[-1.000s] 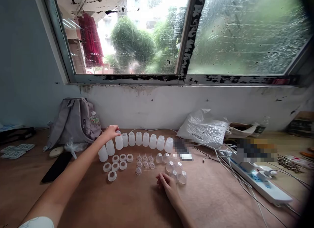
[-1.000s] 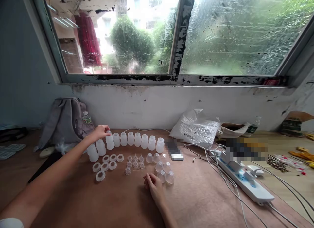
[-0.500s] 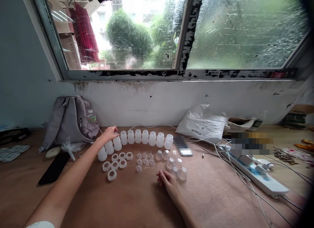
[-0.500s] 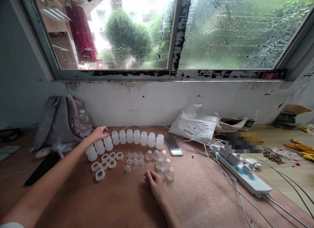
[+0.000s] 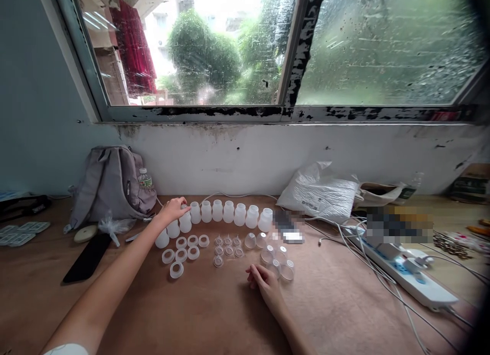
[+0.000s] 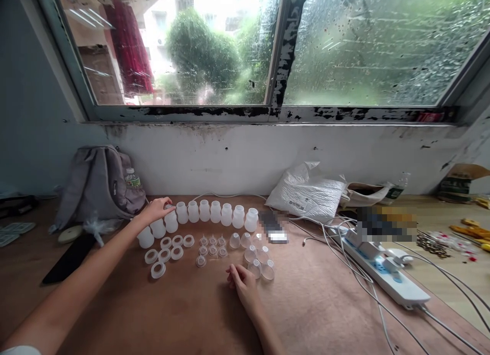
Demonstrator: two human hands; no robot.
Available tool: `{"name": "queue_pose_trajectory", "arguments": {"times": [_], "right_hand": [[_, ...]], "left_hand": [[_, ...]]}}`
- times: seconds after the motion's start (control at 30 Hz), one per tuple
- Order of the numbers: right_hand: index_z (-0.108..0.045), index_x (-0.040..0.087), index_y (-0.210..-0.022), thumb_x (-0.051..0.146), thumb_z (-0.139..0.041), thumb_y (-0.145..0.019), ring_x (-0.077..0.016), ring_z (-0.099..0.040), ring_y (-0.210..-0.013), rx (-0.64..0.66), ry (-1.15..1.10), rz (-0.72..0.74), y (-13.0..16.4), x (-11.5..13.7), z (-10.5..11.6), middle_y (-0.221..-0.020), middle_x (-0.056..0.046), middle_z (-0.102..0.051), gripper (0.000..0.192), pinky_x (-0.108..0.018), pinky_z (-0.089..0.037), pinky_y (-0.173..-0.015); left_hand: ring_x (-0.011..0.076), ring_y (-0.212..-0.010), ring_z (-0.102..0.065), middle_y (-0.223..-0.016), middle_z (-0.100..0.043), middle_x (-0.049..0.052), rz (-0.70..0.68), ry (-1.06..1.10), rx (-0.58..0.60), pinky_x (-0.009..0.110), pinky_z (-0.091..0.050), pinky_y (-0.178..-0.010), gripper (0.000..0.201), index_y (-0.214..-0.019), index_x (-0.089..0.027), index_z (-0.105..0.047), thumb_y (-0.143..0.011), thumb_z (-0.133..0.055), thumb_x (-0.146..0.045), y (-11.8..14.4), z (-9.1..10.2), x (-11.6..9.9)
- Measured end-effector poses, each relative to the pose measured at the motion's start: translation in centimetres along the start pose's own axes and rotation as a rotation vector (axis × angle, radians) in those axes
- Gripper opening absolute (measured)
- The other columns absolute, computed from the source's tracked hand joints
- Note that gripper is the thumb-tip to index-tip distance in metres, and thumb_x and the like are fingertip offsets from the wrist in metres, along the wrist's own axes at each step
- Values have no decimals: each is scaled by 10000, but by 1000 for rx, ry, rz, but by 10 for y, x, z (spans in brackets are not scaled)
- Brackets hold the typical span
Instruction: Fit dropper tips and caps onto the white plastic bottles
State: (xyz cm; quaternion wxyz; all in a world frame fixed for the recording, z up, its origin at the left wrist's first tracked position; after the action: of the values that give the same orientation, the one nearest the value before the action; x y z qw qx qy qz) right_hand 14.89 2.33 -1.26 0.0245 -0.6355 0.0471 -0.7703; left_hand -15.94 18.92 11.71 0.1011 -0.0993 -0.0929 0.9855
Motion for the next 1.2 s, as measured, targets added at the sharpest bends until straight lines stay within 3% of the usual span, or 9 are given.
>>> {"name": "queue_pose_trajectory", "arguments": {"times": [0.3,0.57,0.77,0.87,0.97,1.1,1.2], "right_hand": [[-597,138,-708,505,-445,-795,-126,-497,-455,9,5,5,-1,-1,0,-559,-13,-544,406,-234,-379,-466],[-587,141,-706,499,-445,-796,-125,-496,-450,6,-9,4,-2,-2,-1,-559,-12,-538,396,-231,-378,-457],[-577,146,-707,490,-422,-812,-129,-502,-465,12,24,13,-1,-1,-1,-568,-13,-541,392,-233,-385,-472],[-571,149,-708,481,-405,-824,-134,-512,-479,19,59,13,0,0,0,-571,-15,-546,390,-234,-392,-482],[-564,155,-707,460,-373,-845,-138,-520,-490,19,133,23,2,0,-3,-578,-19,-552,386,-233,-396,-487],[-552,173,-675,369,-375,-862,-150,-538,-568,-30,426,173,3,6,-16,-633,-27,-565,324,-240,-399,-540],[-568,188,-752,272,-386,-856,-164,-557,-674,-42,650,318,0,15,-38,-767,-45,-584,226,-250,-404,-595]], "left_hand": [[267,-925,-579,-984,-634,76,23,-56,99,320,-440,-736,421,-1020,-236,-556,-690,-527,-496,0,-5,7],[259,-926,-584,-998,-640,64,-45,-51,128,316,-442,-746,387,-1010,-238,-572,-704,-512,-468,-7,-2,7],[264,-1009,-534,-1157,-551,92,-131,-9,36,338,-428,-804,480,-1145,-208,-488,-745,-480,-473,-2,13,-6],[229,-1074,-484,-1175,-523,74,-196,36,-61,336,-382,-891,384,-1141,-205,-472,-819,-399,-400,28,21,-27],[178,-949,-547,-1022,-585,41,-307,232,-175,294,-427,-830,255,-1005,-212,-524,-844,-380,-348,83,13,-49],[183,-867,-567,-917,-597,35,-228,267,-216,289,-451,-735,158,-904,-220,-534,-813,-440,-308,154,-30,-51],[201,-828,-569,-877,-590,43,-92,181,-229,308,-447,-705,147,-868,-209,-517,-784,-464,-318,180,-59,-38]]}}
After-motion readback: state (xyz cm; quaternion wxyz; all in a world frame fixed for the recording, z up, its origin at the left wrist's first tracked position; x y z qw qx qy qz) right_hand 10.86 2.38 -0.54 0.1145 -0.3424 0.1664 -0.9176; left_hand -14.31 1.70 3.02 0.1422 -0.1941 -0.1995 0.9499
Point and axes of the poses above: each hand's wrist, its own y-axis away from the middle knuckle, its own z-axis out of the back of the hand, x = y × z, the point moved 4 cm from there along -y, towards the middle knuckle
